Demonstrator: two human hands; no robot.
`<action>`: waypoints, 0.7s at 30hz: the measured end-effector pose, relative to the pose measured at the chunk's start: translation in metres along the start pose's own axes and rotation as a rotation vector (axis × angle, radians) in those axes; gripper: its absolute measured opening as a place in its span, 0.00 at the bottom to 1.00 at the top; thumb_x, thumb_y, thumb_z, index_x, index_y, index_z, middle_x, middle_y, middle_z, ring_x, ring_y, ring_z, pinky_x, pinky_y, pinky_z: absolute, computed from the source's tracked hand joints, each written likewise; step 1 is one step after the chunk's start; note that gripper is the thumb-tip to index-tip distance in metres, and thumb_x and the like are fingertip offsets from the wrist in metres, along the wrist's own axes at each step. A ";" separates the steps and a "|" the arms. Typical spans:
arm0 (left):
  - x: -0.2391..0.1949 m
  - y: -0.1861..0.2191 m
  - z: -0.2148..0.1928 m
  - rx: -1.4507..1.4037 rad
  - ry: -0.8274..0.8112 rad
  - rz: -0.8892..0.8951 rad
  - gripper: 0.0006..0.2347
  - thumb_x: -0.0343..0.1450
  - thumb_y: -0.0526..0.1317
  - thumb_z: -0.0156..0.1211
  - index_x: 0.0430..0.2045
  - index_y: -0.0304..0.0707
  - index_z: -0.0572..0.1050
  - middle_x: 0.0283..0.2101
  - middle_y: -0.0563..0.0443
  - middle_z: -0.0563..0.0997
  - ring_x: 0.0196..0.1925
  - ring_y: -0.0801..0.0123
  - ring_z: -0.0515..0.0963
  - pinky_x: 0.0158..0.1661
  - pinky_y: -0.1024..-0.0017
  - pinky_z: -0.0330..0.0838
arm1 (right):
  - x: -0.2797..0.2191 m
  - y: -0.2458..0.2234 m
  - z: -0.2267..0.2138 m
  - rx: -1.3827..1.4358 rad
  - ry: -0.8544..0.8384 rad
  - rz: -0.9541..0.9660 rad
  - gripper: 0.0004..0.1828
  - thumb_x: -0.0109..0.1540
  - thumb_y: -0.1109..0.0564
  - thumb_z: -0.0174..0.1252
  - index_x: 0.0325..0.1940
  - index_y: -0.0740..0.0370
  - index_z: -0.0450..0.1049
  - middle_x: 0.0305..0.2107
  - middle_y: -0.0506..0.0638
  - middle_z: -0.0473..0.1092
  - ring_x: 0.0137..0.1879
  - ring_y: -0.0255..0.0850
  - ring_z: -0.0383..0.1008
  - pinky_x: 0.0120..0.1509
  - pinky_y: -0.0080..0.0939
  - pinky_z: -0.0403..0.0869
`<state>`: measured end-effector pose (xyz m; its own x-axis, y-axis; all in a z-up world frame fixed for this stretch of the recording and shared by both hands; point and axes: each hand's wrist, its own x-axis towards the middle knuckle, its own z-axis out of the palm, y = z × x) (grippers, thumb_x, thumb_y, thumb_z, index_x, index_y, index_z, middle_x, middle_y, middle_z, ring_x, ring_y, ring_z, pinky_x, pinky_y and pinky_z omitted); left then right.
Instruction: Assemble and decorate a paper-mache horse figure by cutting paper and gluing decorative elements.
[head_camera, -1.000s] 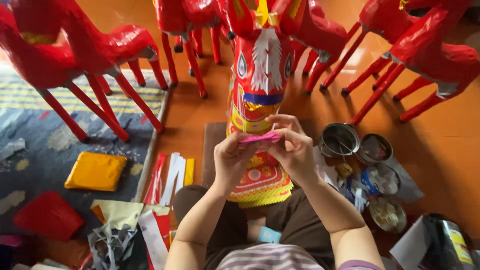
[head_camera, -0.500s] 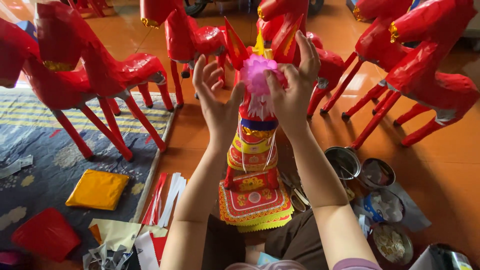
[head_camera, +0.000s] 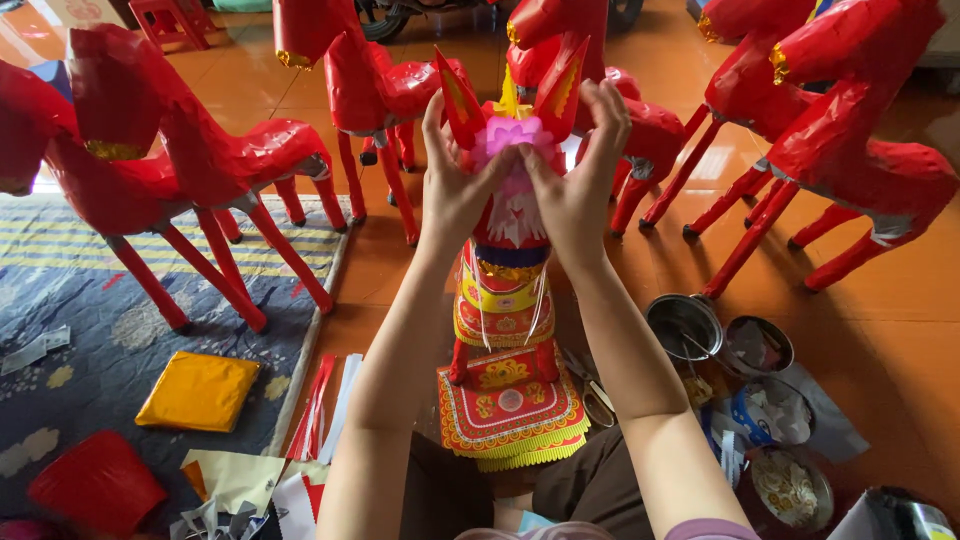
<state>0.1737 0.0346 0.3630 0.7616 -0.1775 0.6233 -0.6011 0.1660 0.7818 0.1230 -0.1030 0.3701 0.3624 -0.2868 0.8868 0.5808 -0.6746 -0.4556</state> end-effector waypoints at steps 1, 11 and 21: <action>0.000 0.002 0.000 0.000 -0.001 -0.001 0.40 0.66 0.50 0.69 0.66 0.52 0.43 0.69 0.17 0.47 0.66 0.35 0.66 0.59 0.45 0.70 | -0.001 0.005 -0.001 0.000 0.001 0.002 0.38 0.65 0.37 0.58 0.70 0.55 0.51 0.68 0.57 0.50 0.76 0.51 0.49 0.81 0.63 0.57; 0.004 0.025 0.001 0.248 -0.008 -0.203 0.44 0.62 0.56 0.64 0.66 0.47 0.40 0.56 0.37 0.75 0.42 0.56 0.85 0.38 0.59 0.85 | 0.000 0.007 -0.008 0.407 -0.241 0.403 0.46 0.64 0.42 0.61 0.74 0.45 0.36 0.74 0.57 0.33 0.76 0.61 0.48 0.73 0.66 0.64; 0.006 0.032 0.004 0.040 -0.006 -0.260 0.41 0.61 0.45 0.68 0.63 0.39 0.46 0.41 0.42 0.80 0.29 0.67 0.84 0.30 0.67 0.87 | -0.001 0.003 -0.010 0.418 -0.246 0.400 0.42 0.66 0.46 0.59 0.73 0.45 0.38 0.73 0.57 0.41 0.72 0.55 0.60 0.68 0.59 0.74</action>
<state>0.1579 0.0353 0.3919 0.8901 -0.2154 0.4017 -0.3948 0.0760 0.9156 0.1167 -0.1110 0.3685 0.7386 -0.2638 0.6204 0.5837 -0.2101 -0.7843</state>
